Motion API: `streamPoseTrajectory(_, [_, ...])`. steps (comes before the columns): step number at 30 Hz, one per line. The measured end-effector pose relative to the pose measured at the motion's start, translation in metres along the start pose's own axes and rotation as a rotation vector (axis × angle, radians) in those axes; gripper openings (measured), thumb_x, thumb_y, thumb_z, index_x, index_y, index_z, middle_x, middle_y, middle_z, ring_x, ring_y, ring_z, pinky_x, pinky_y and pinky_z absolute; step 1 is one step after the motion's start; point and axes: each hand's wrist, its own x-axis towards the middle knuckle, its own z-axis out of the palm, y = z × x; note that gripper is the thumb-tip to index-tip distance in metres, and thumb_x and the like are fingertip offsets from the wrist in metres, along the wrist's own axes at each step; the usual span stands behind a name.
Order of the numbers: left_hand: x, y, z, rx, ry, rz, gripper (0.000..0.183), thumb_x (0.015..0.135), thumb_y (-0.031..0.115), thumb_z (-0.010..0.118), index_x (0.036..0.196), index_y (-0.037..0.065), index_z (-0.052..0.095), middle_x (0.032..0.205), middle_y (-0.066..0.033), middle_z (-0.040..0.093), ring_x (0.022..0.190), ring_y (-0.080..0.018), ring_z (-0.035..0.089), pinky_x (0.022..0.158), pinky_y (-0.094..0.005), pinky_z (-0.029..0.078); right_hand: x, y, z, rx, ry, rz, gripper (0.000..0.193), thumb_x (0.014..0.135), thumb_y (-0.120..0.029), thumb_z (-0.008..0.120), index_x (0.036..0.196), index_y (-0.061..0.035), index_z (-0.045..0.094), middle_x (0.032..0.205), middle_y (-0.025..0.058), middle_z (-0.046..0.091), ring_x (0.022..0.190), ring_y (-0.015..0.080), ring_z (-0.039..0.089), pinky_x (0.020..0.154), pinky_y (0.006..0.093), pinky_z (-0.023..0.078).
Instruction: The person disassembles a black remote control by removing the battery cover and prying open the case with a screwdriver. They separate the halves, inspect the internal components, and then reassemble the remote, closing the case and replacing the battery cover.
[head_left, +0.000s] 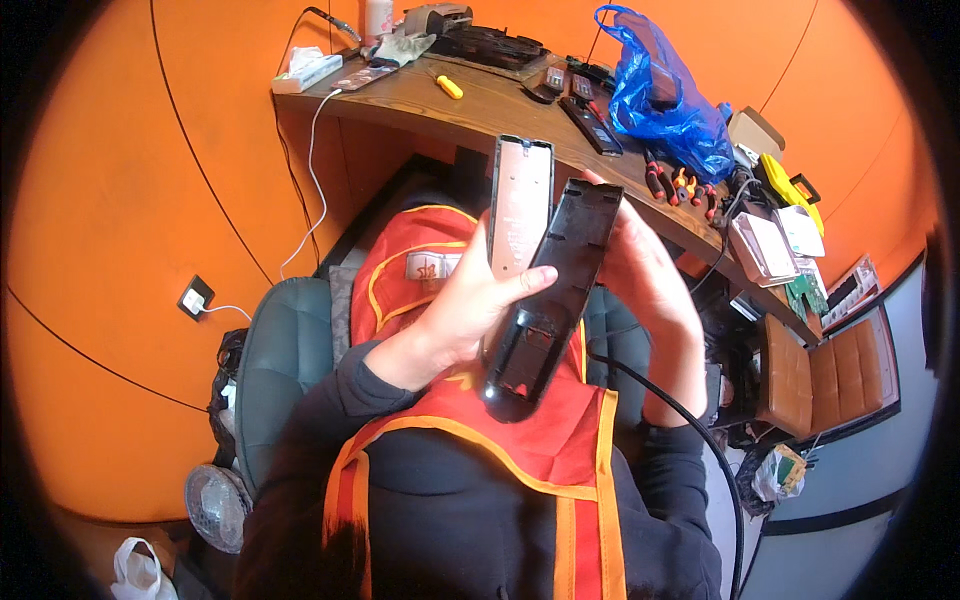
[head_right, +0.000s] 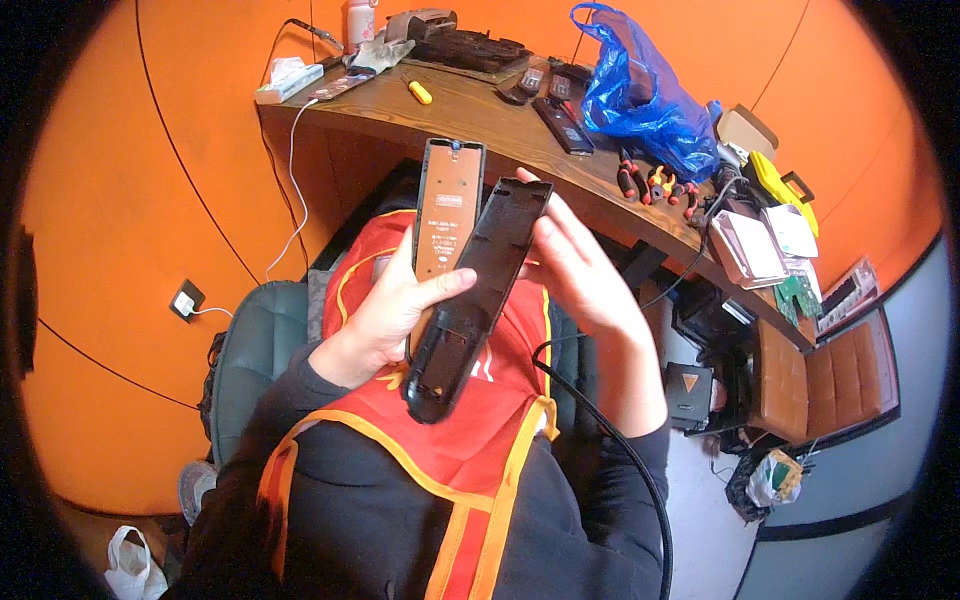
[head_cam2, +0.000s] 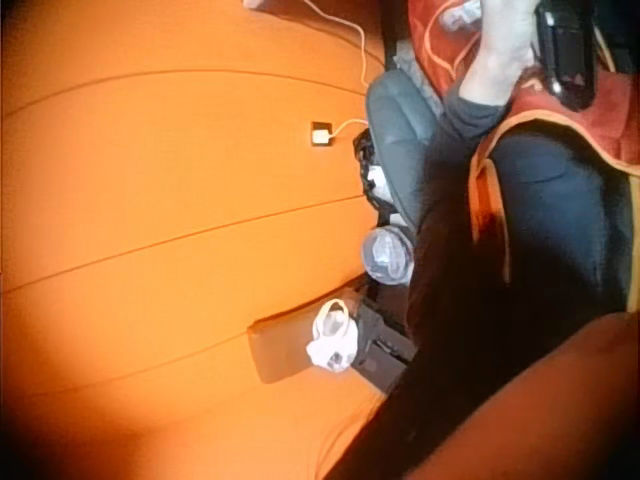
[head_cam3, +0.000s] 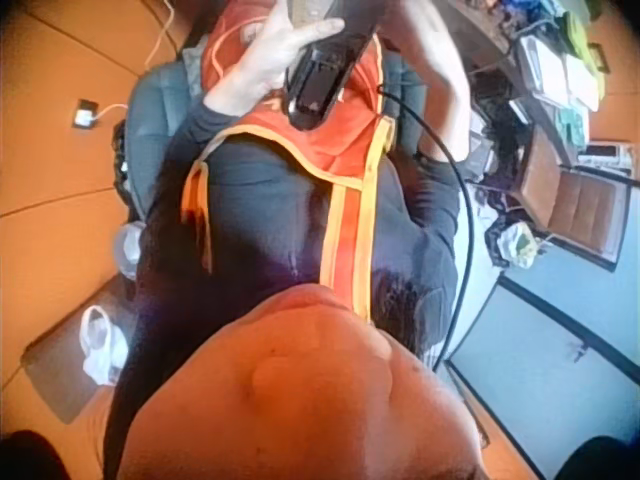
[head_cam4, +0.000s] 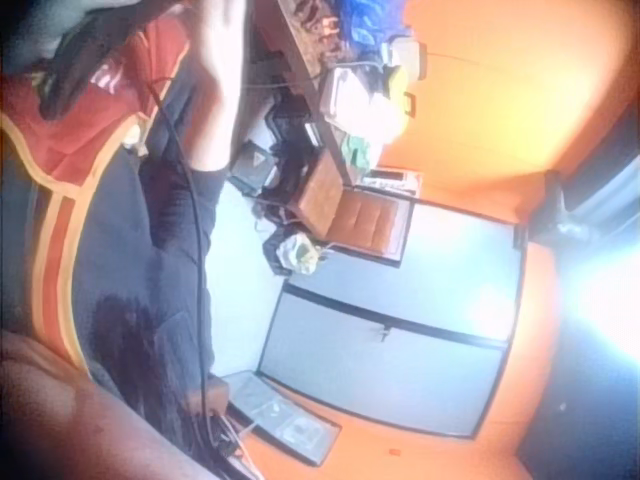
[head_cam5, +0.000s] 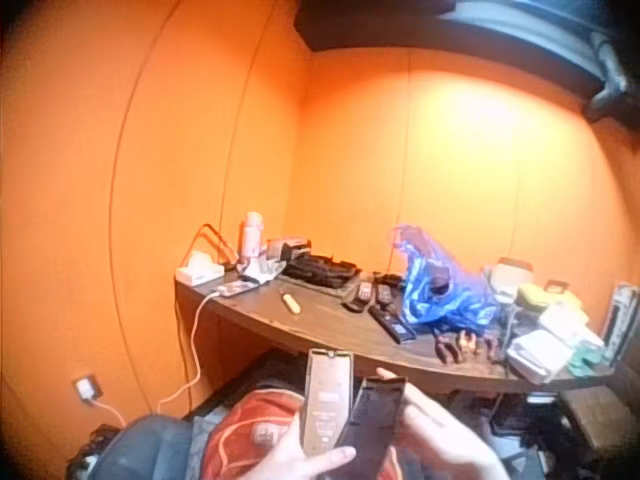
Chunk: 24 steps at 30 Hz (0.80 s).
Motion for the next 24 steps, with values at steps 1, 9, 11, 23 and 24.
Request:
streamPoseTrajectory(1, [-0.002,-0.002,0.002,0.024,-0.009,-0.005,0.066,0.078,-0.006,0.06,0.131,0.007,0.024,0.125,-0.0095,0.044,0.116,-0.0196,0.044,0.096,-0.0342,0.038,0.0,0.008,-0.001,-0.082,-0.038,-0.117,0.051,0.093,-0.026,0.046,0.137,-0.0088,0.028,0.129,0.0084,0.042,0.115,0.0172,0.044,0.093,0.032,0.038])
streamPoseTrajectory(9, [-0.011,-0.001,-0.002,0.107,-0.05,0.054,0.068,0.077,-0.003,0.064,0.131,0.006,0.024,0.125,-0.0093,0.044,0.116,-0.0196,0.044,0.096,-0.0335,0.038,0.004,0.01,0.011,-0.105,-0.081,-0.245,0.055,0.087,-0.03,0.056,0.132,-0.008,0.035,0.128,0.0046,0.044,0.114,0.0151,0.044,0.094,0.0308,0.036])
streamPoseTrajectory(11, [-0.012,-0.001,-0.003,0.109,-0.051,0.066,0.066,0.077,-0.003,0.063,0.131,0.006,0.025,0.124,-0.0093,0.044,0.116,-0.0195,0.044,0.096,-0.0336,0.038,0.004,0.012,0.011,-0.11,-0.083,-0.239,0.054,0.087,-0.03,0.057,0.132,-0.0084,0.036,0.123,0.0036,0.047,0.109,0.0135,0.047,0.09,0.0291,0.039])
streamPoseTrajectory(23, [-0.014,-0.006,-0.012,0.049,0.02,-0.045,0.05,0.08,0.002,0.061,0.124,0.004,0.038,0.115,-0.0078,0.053,0.104,-0.0164,0.054,0.084,-0.0299,0.047,0.004,0.018,0.005,-0.305,0.147,-0.149,0.033,0.087,-0.019,0.057,0.117,-0.009,0.047,0.087,-0.0061,0.051,0.076,0.0014,0.042,0.064,0.0161,0.034])
streamPoseTrajectory(24, [-0.015,-0.004,-0.013,0.045,0.028,-0.076,0.05,0.08,0.002,0.061,0.124,0.004,0.038,0.115,-0.0078,0.053,0.104,-0.0167,0.054,0.084,-0.0299,0.047,0.002,0.016,0.004,-0.3,0.141,-0.107,0.038,0.086,-0.021,0.058,0.12,-0.0082,0.045,0.094,-0.003,0.053,0.083,0.0033,0.047,0.069,0.0174,0.038])
